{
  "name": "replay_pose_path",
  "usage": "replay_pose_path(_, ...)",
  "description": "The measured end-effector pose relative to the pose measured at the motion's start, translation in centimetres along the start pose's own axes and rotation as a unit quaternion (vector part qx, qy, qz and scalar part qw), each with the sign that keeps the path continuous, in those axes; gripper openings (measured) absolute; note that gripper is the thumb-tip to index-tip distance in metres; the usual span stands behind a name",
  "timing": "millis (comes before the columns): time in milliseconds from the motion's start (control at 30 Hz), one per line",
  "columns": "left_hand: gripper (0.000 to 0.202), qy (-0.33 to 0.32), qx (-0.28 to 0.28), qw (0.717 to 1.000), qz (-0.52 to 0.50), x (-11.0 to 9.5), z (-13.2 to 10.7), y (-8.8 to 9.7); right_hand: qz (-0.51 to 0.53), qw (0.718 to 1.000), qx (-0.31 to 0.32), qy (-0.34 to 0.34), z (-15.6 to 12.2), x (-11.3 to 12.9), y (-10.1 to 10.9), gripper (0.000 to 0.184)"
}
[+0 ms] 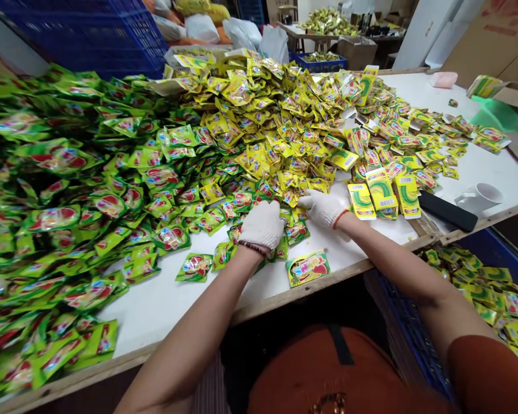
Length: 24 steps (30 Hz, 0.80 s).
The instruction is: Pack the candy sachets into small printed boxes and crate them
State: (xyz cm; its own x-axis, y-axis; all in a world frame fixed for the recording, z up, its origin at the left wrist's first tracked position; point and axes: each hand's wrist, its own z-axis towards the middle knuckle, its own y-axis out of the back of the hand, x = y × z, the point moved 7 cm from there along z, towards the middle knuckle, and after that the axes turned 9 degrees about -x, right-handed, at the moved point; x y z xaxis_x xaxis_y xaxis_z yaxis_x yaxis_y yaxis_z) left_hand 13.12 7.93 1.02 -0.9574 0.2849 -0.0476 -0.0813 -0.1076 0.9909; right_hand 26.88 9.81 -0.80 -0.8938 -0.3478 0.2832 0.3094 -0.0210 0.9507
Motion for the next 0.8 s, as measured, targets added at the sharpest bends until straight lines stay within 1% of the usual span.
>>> replay_pose_path(100,0.033,0.002,-0.001,1.0,-0.016,0.2,1.0,-1.0,-0.006,1.0,0.011,-0.001,0.7,-0.1,-0.7,0.039)
replay_pose_path(167,0.034,-0.007,0.005,0.999,-0.034,0.2,1.3,-1.6,-0.016,1.0,0.01,-0.002,0.8,-0.2,-0.7,0.046)
replay_pose_path(200,0.034,-0.014,0.007,0.999,-0.046,0.2,1.4,-1.8,-0.023,1.0,0.008,-0.002,0.8,-0.2,-0.7,0.044)
replay_pose_path(300,0.024,-0.019,-0.009,0.994,-0.108,0.5,1.3,-1.8,-0.048,0.999,0.017,0.004,0.2,-0.2,-0.4,0.026)
replay_pose_path(333,0.019,-0.007,-0.021,0.99,-0.14,0.8,1.1,-1.7,-0.059,0.998,0.023,0.008,-0.1,-0.2,-0.2,0.022)
replay_pose_path(400,0.011,0.033,-0.053,0.974,-0.217,1.7,0.7,-1.2,-0.083,0.996,0.031,0.015,-0.9,-0.2,0.2,0.021)
replay_pose_path(467,0.015,0.078,-0.084,0.946,-0.302,2.6,0.1,-0.7,-0.104,0.994,0.028,0.025,-1.6,0.0,0.6,0.025)
replay_pose_path(533,0.017,0.123,-0.101,0.902,-0.402,3.2,-0.3,-0.4,-0.114,0.992,0.012,0.043,-2.0,0.7,0.8,0.027)
replay_pose_path(567,0.016,0.143,-0.095,0.871,-0.461,3.3,-0.4,-0.4,-0.118,0.992,0.006,0.05,-2.1,1.1,0.7,0.029)
replay_pose_path(633,0.025,0.182,-0.073,0.797,-0.571,3.3,-0.5,-0.6,-0.132,0.99,0.002,0.053,-2.0,1.7,0.4,0.031)
replay_pose_path(667,0.028,0.195,-0.062,0.765,-0.611,3.3,-0.5,-0.7,-0.141,0.989,0.006,0.047,-1.8,1.9,0.2,0.029)
replay_pose_path(700,0.027,0.204,-0.06,0.742,-0.636,3.2,-0.5,-0.7,-0.147,0.988,0.012,0.042,-1.7,2.0,0.0,0.026)
replay_pose_path(733,0.024,0.211,-0.068,0.731,-0.646,3.4,-0.5,-0.6,-0.146,0.988,0.014,0.038,-1.5,2.0,-0.1,0.025)
replay_pose_path(767,0.021,0.219,-0.084,0.725,-0.648,3.6,-0.5,-0.4,-0.133,0.991,0.009,0.033,-1.4,1.8,0.0,0.025)
replay_pose_path(800,0.019,0.228,-0.102,0.72,-0.647,4.0,-0.5,-0.3,-0.105,0.994,-0.007,0.025,-1.3,1.6,0.4,0.025)
